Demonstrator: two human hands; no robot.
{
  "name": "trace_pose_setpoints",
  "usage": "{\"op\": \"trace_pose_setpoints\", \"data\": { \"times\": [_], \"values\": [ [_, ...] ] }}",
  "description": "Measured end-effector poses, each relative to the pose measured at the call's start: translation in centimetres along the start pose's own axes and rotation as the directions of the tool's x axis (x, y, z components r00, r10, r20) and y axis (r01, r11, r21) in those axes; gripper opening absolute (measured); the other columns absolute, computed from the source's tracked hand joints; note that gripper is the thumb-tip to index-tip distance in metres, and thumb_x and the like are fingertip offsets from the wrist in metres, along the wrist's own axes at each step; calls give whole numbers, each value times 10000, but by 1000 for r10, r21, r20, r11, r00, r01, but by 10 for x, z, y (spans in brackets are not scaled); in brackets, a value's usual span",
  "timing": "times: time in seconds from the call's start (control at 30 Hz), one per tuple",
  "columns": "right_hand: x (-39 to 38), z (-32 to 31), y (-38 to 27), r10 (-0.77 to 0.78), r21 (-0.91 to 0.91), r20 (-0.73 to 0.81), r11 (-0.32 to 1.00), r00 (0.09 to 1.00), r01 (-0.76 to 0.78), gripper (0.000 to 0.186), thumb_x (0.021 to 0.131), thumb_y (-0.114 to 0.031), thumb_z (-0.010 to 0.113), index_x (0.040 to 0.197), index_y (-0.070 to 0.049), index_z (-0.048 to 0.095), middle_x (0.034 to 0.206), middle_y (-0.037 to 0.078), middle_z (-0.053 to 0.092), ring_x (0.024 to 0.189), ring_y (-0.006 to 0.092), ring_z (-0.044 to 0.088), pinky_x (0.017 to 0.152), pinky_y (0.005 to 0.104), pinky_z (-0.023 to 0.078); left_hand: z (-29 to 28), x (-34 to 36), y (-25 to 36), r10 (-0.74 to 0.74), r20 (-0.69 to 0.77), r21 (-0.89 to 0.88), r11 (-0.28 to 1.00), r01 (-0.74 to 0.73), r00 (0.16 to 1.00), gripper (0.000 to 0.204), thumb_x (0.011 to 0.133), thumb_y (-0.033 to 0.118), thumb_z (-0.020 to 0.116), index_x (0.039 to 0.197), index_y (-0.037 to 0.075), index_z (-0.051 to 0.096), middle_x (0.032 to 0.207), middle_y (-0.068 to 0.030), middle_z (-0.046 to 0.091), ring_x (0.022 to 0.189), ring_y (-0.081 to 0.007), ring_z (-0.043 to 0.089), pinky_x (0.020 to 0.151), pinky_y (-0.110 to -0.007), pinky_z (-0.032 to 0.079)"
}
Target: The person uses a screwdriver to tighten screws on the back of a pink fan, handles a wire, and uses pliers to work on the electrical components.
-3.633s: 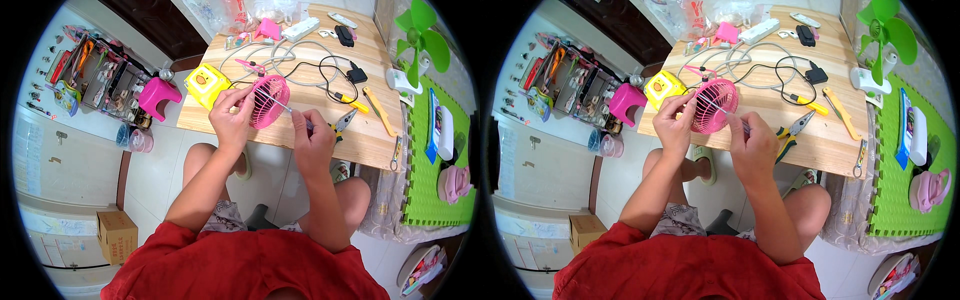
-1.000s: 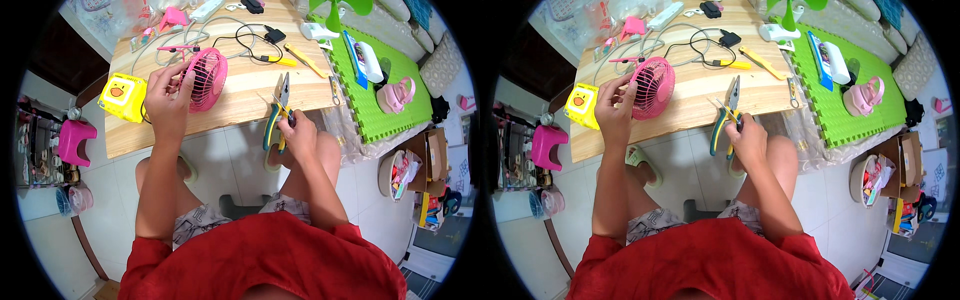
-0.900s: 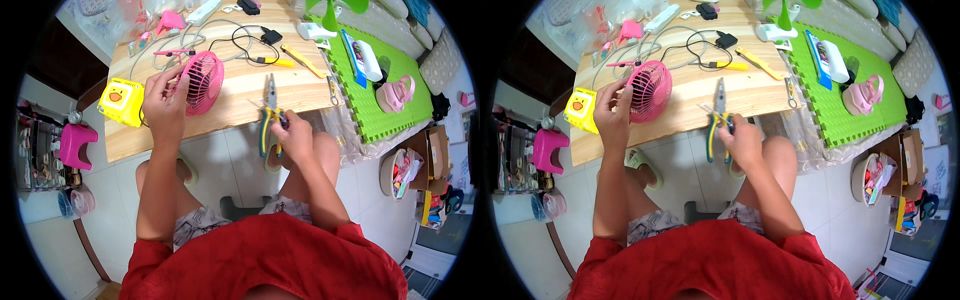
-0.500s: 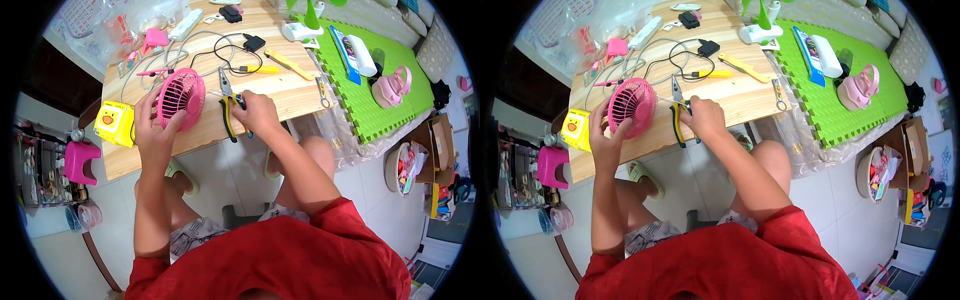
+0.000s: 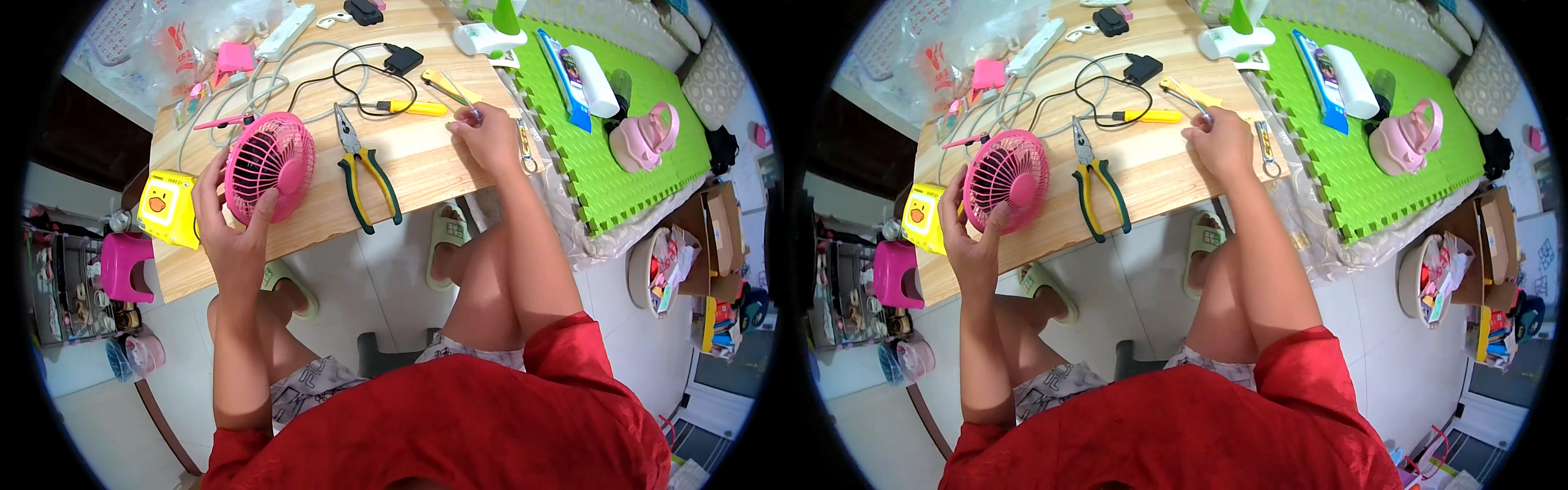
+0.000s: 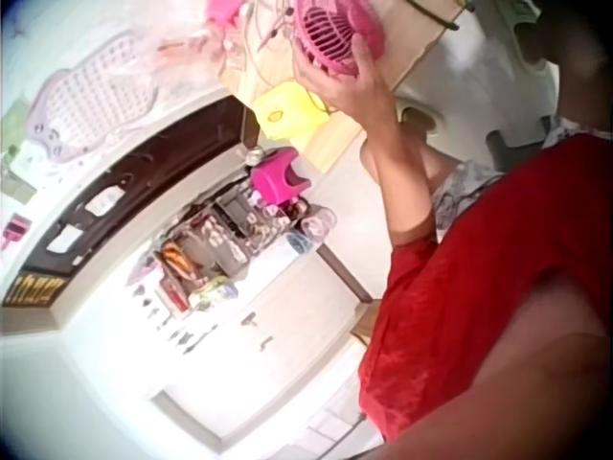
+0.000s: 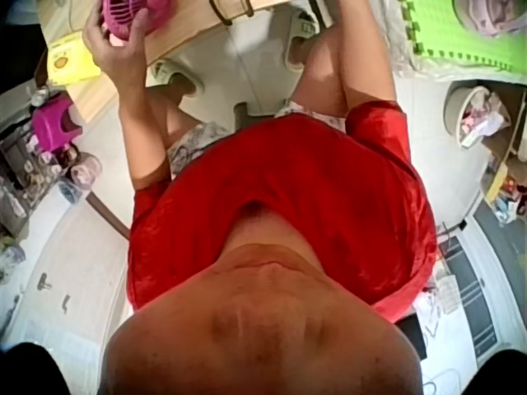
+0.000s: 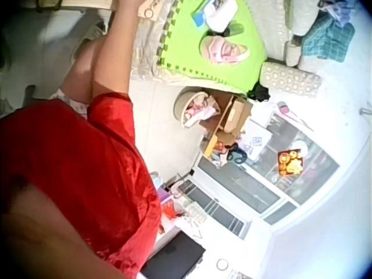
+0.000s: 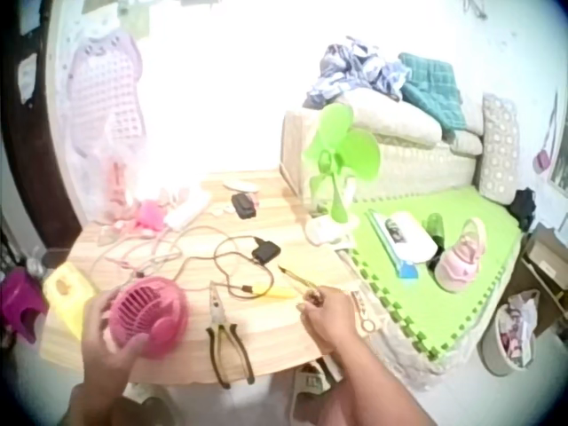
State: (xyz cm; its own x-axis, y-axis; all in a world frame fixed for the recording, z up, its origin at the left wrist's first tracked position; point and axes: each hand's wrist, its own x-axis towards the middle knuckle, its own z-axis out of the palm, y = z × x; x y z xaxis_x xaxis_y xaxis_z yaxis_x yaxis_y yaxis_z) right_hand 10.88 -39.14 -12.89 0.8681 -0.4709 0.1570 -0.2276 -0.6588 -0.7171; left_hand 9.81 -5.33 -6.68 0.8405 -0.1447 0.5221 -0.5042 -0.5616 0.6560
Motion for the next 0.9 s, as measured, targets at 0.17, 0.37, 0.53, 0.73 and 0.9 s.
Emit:
{"op": "trace_pose_setpoints", "data": {
  "times": [0.17, 0.37, 0.53, 0.73, 0.9],
  "values": [
    [11, 4, -4, 15, -127, 50, 992, 999, -9, 165, 734, -173, 711, 808, -33, 665, 801, 150, 671, 783, 315, 649, 715, 397, 504, 5, -2, 7, -7, -22, -22, 1000, 6, 1000, 644, 786, 86, 718, 1331, -13, 389, 1309, -130, 437, 1192, -216, 451, 1012, -355, 368],
    [-10, -7, -9, 39, -35, 45, 999, 998, -37, 137, 761, -143, 644, 811, -15, 642, 827, 185, 660, 841, 351, 630, 759, 417, 492, 4, -14, -2, 26, -111, 24, 999, -23, 993, 634, 796, 117, 734, 1311, -30, 394, 1303, -138, 443, 1191, -228, 449, 1021, -346, 351],
    [-13, -22, 29, 66, 291, -76, 956, 995, -41, 113, 723, -113, 666, 744, -5, 638, 637, 94, 617, 603, 159, 587, 598, 304, 469, 11, -11, 2, 62, -109, -19, 998, -64, 992, 583, 808, 141, 727, 1276, -31, 425, 1247, -135, 480, 1143, -217, 476, 975, -338, 385],
    [-31, -25, 21, 57, 447, -30, 894, 998, -38, 97, 699, -59, 718, 760, -8, 665, 658, 4, 600, 597, 82, 528, 584, 221, 446, 9, -10, 0, 88, -96, 10, 996, -87, 992, 592, 823, 174, 721, 1285, -42, 421, 1253, -137, 480, 1139, -207, 492, 982, -337, 392],
    [-46, -30, 17, 90, 481, 51, 870, 995, -104, 145, 756, -26, 690, 896, 6, 710, 768, 27, 662, 683, 76, 569, 650, 218, 452, -3, -18, 1, 119, -120, 89, 990, -109, 986, 600, 822, 219, 727, 1286, -21, 433, 1267, -128, 489, 1169, -232, 476, 998, -372, 380]
  ]
}}
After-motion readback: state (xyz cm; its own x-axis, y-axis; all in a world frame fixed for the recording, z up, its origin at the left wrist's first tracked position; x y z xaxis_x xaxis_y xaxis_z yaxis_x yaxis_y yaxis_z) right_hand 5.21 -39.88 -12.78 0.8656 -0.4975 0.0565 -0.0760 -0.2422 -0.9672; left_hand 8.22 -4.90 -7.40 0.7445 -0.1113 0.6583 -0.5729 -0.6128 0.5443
